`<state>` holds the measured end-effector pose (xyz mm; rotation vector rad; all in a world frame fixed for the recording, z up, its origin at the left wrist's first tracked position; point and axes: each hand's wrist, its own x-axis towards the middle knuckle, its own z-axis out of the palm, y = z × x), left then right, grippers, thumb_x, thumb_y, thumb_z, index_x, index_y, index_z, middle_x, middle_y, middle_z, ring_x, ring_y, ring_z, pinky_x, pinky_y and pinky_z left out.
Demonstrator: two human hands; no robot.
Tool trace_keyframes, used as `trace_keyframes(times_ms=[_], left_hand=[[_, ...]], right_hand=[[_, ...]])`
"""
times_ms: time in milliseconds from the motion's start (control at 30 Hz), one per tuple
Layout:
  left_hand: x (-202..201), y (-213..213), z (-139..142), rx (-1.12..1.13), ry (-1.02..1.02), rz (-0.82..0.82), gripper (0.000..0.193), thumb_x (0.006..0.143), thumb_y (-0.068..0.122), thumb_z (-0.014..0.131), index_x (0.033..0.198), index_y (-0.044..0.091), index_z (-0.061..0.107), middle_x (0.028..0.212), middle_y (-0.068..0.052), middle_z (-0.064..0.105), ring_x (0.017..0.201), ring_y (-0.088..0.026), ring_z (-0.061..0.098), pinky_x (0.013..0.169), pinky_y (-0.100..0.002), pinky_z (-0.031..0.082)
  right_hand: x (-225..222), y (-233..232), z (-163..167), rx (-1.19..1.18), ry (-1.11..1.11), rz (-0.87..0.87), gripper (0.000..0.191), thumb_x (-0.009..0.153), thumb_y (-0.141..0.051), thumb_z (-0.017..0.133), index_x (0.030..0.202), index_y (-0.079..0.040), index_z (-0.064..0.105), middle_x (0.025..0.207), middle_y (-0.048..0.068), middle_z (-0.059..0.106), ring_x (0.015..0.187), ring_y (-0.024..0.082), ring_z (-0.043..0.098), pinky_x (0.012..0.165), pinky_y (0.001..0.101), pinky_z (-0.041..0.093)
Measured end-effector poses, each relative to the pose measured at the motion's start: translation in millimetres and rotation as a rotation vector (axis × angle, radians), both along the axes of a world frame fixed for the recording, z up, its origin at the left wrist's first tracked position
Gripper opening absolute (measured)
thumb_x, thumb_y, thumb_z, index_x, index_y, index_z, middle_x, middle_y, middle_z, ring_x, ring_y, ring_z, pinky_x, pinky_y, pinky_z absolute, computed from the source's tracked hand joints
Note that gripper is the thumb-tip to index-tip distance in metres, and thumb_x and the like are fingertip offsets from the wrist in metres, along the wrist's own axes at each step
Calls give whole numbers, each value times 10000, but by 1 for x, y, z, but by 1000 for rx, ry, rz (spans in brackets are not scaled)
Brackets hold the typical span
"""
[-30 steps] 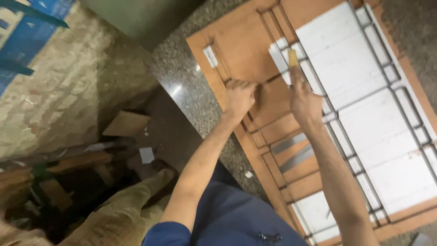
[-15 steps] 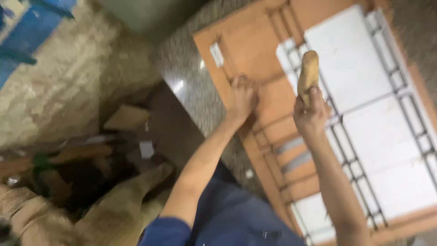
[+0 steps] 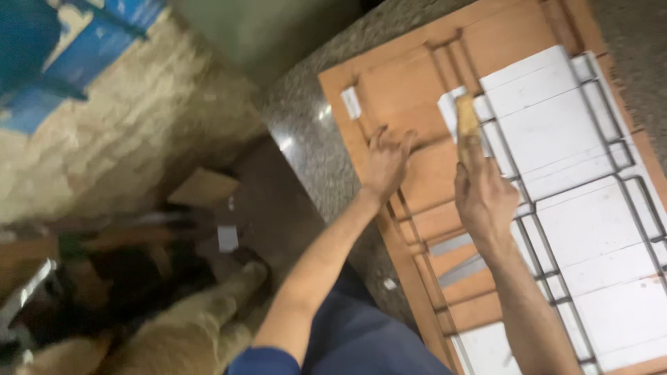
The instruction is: The person holds thin gray metal strips and a sanding block, rubbing the block along the strips to smooth their edges. They then lay the sanded strips into the slots of a wooden frame jig on the workbench, fitting them between the frame's cross bars one at a time.
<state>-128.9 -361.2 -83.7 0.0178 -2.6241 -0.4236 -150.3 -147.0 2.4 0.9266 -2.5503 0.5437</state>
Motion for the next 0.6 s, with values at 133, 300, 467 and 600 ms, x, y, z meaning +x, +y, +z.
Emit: trace_keyframes(times_ms=[133,300,467,600], left_hand=[[29,-27,13,409,-144,10,672,784,279,769,1391,126,526,999,-76,767,994,-285,733,1194,-607,239],[51,-64,5,359,-30,280,427,969,185,691,1368,87,576,1122,-125,723,1046,-325,675,1138,-542,378],[29,-60,-14,238,74,398,385,977,136,619,1351,57,572,1340,-144,604,1260,-360,512,1123,-510,417],[22,-53,-16,192,107,489,355,1017,114,582,1369,69,568,1328,-143,548,1267,-356,457,1142,-552,360]], right_hand=[[2,-5,3,-51,93,132,486,1141,-125,676,1555,-95,422,998,169,677,681,319,642,519,404,479],[-14,6,-14,144,-212,-76,490,1073,-192,650,1533,-96,511,797,136,679,578,315,639,499,426,485],[-15,13,-31,-376,-81,154,359,1172,-130,512,1376,-419,447,946,96,655,738,266,684,668,364,555],[-10,7,-36,353,-88,-29,503,1020,-185,689,1503,-137,556,752,94,660,474,255,598,429,364,475]])
